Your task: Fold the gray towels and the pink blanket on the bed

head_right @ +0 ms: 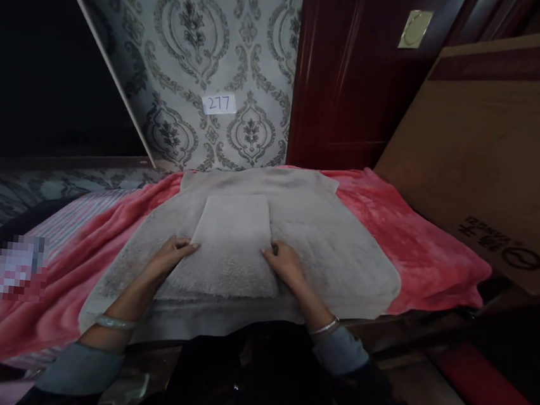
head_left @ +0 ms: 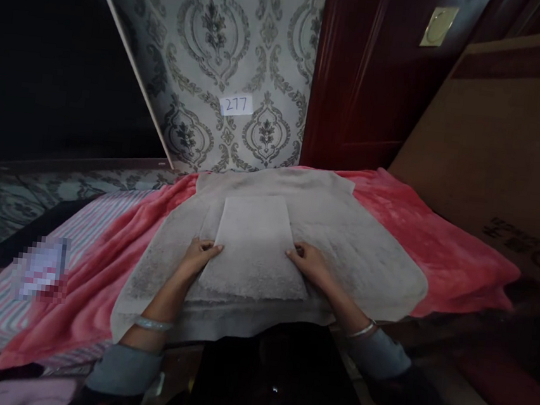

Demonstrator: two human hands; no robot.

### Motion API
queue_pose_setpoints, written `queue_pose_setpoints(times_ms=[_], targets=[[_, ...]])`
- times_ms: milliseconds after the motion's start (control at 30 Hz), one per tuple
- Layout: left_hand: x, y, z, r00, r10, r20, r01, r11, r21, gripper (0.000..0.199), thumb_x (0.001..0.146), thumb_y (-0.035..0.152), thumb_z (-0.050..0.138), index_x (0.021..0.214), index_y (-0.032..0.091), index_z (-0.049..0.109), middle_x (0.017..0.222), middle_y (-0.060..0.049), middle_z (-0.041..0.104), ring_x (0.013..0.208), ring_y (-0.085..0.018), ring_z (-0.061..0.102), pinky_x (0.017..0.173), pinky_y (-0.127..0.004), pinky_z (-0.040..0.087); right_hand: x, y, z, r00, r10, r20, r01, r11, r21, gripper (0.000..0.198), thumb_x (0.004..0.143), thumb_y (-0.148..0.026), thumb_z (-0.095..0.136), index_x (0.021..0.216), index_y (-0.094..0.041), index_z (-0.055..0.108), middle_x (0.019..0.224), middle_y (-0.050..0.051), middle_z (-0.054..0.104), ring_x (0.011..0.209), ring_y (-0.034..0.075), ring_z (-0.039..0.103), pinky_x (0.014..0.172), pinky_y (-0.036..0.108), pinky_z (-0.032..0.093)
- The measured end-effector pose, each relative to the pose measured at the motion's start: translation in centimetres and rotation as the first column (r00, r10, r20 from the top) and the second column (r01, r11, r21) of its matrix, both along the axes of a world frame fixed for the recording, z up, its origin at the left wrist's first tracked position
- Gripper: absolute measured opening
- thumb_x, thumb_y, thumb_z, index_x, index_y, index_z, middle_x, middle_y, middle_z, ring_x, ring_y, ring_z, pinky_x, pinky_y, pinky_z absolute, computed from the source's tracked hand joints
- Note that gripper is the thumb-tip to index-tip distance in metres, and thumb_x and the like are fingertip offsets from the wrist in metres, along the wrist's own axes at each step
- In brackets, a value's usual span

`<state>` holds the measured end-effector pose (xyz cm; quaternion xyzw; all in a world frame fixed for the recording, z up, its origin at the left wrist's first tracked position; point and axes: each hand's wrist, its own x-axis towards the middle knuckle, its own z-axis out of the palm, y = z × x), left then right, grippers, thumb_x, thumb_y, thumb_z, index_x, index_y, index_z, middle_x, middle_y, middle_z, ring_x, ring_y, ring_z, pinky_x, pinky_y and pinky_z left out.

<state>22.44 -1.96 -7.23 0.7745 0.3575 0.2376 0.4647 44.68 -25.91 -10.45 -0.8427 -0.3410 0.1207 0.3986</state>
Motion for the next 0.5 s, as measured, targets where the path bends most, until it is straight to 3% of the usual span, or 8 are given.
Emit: queue_pose_setpoints(times_ms=[100, 167, 233, 300, 400, 500], targets=[[0.2, -0.3, -0.1, 0.999, 0.043, -0.015, -0.043, 0.998, 0.035, 0.034, 0.065, 0.050, 0.074, 0.072, 0.017, 0.075, 0.092, -0.013, 0.073, 0.122, -0.038, 0.057, 0.103, -0.050, 0.045, 0.3, 0.5, 0.2, 1.000, -0.010, -0.019, 0.012, 0.997, 0.076, 0.032, 0.080, -0.028, 0.058, 0.105, -0.014, 0.071, 0.082, 0.005, 0.072, 0.077, 0.021, 0.065, 0.068, 0.028, 0.046], [0.2, -0.7, -0.1, 0.992, 0.112, -0.060, -0.100, 0.979, 0.176, 0.028, 0.068, 0.044, 0.072, 0.078, 0.018, 0.077, 0.119, -0.016, 0.069, 0.135, -0.040, 0.046, 0.111, -0.053, 0.037, 0.8, 0.4, -0.1, 0.998, -0.006, -0.055, 0.013, 0.991, 0.134, 0.031, 0.079, -0.027, 0.057, 0.103, -0.014, 0.071, 0.075, 0.003, 0.069, 0.071, 0.020, 0.064, 0.064, 0.027, 0.044], [0.1, -1.2, 0.0, 0.973, 0.187, -0.138, -0.126, 0.923, 0.363, 0.027, 0.072, 0.041, 0.069, 0.082, 0.018, 0.078, 0.138, -0.017, 0.058, 0.141, -0.041, 0.037, 0.114, -0.055, 0.032, 1.1, 0.0, -0.6, 0.997, 0.003, -0.076, 0.009, 0.988, 0.157, 0.027, 0.077, -0.028, 0.058, 0.097, -0.015, 0.071, 0.074, 0.002, 0.069, 0.071, 0.020, 0.064, 0.065, 0.027, 0.045], [0.1, -1.5, 0.2, 0.946, 0.242, -0.218, -0.107, 0.862, 0.496, 0.030, 0.075, 0.042, 0.065, 0.085, 0.018, 0.079, 0.143, -0.018, 0.053, 0.137, -0.043, 0.039, 0.112, -0.056, 0.033, 1.4, -0.4, -1.0, 0.995, 0.021, -0.100, -0.005, 0.988, 0.156, 0.024, 0.078, -0.030, 0.059, 0.093, -0.016, 0.072, 0.078, 0.003, 0.071, 0.073, 0.020, 0.065, 0.066, 0.027, 0.047], [0.4, -1.2, 0.9, 0.933, 0.239, -0.268, -0.054, 0.831, 0.553, 0.031, 0.075, 0.044, 0.062, 0.084, 0.019, 0.079, 0.126, -0.017, 0.063, 0.123, -0.040, 0.052, 0.105, -0.052, 0.040, 1.2, -0.8, -0.9, 0.993, 0.047, -0.108, -0.033, 0.991, 0.132, 0.034, 0.084, -0.035, 0.057, 0.107, -0.015, 0.072, 0.081, 0.004, 0.072, 0.074, 0.021, 0.066, 0.067, 0.028, 0.049], [1.5, 0.1, 1.8, 0.966, 0.073, -0.249, 0.014, 0.943, 0.332, 0.027, 0.070, 0.045, 0.065, 0.071, 0.020, 0.074, 0.088, -0.010, 0.070, 0.098, -0.032, 0.063, 0.089, -0.040, 0.047, 0.6, -0.6, 0.0, 0.998, 0.035, -0.051, -0.033, 0.999, 0.044, 0.047, 0.087, -0.042, 0.059, 0.125, -0.015, 0.066, 0.090, 0.007, 0.074, 0.083, 0.024, 0.068, 0.074, 0.032, 0.051]])
